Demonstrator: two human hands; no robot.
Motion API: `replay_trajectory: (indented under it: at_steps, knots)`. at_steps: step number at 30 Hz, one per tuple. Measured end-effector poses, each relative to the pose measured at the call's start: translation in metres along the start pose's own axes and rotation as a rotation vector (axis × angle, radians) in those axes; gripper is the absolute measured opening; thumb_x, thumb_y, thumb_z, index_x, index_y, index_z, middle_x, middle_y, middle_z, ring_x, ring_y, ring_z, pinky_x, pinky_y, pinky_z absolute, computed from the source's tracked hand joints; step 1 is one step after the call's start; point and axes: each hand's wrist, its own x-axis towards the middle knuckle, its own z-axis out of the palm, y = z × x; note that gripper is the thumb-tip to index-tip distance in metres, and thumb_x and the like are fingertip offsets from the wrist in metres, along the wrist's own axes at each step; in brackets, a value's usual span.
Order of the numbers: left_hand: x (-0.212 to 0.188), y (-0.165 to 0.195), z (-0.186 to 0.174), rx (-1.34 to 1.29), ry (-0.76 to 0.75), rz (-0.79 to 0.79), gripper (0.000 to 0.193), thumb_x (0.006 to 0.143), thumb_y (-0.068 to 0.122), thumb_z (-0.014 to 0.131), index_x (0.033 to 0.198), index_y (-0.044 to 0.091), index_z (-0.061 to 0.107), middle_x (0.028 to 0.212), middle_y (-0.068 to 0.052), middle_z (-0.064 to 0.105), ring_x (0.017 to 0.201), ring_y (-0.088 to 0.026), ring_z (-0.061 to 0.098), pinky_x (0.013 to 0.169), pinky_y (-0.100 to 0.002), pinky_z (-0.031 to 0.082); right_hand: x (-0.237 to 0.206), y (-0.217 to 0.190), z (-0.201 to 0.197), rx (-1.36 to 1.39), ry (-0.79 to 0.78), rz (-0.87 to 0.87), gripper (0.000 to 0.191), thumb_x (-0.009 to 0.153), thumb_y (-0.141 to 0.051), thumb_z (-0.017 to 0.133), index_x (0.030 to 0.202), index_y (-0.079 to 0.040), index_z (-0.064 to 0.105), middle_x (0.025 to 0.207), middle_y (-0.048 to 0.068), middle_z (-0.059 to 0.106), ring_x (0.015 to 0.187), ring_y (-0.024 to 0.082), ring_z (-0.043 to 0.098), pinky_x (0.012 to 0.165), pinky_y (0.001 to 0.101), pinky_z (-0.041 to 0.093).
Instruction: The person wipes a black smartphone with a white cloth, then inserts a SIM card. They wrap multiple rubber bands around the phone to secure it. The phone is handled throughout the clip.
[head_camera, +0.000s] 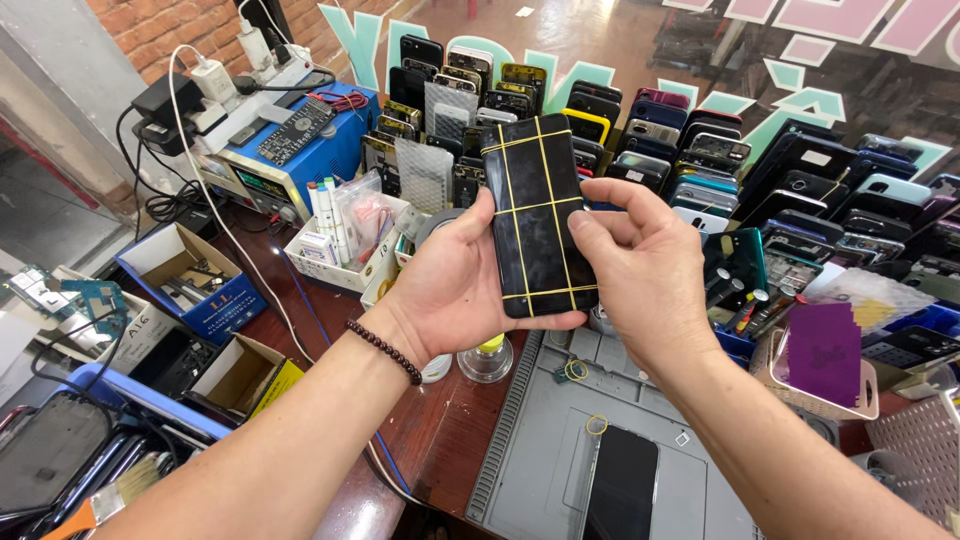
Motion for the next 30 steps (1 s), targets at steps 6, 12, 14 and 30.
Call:
replay_trajectory:
  at_steps: [6,12,14,30]
  knots:
    - [0.004,0.003,-0.001,0.114,0.167,0.001,0.067,0.106,0.062,0.023,0.145,0.014,0.051,0.138,-0.012,0.061,0.125,-0.036,0.06,0.102,-0.071,0.047,0.003,0.009,-0.008,-0.085,-0.08,0.044,0.045,0.095,-0.012,0.066,0.137,-0.002,0.058,0.109,0.011,0.077,0.095,0.012,0.071,0.08,0.0265,0.057]
    - [0.007,0.001,-0.011,0.115,0.148,0.003,0.067,0.107,0.062,0.024,0.144,0.014,0.053,0.138,-0.013,0.062,0.124,-0.032,0.062,0.101,-0.063,0.049,-0.008,0.012,-0.008,-0.31,-0.27,0.049,0.092,0.077,-0.009,0.076,0.155,-0.007,0.029,0.13,0.014,0.067,0.111,0.018,0.07,0.086,0.0306,0.059]
    - [0.01,0.0,-0.012,0.071,0.108,0.01,0.066,0.112,0.06,0.025,0.146,0.012,0.053,0.138,-0.014,0.061,0.125,-0.032,0.061,0.104,-0.06,0.049,-0.012,0.012,-0.009,-0.307,-0.312,0.06,0.102,0.075,-0.007,0.077,0.16,-0.008,0.02,0.131,0.015,0.066,0.117,0.019,0.068,0.089,0.0308,0.058]
    - [0.013,0.007,-0.005,0.131,0.108,-0.1,0.057,0.11,0.055,0.028,0.142,0.016,0.056,0.135,-0.011,0.064,0.12,-0.03,0.062,0.102,-0.064,0.047,-0.013,0.013,-0.019,-0.243,-0.261,0.07,0.09,0.086,-0.016,0.071,0.16,-0.007,0.021,0.137,0.019,0.06,0.12,0.023,0.067,0.09,0.0351,0.06]
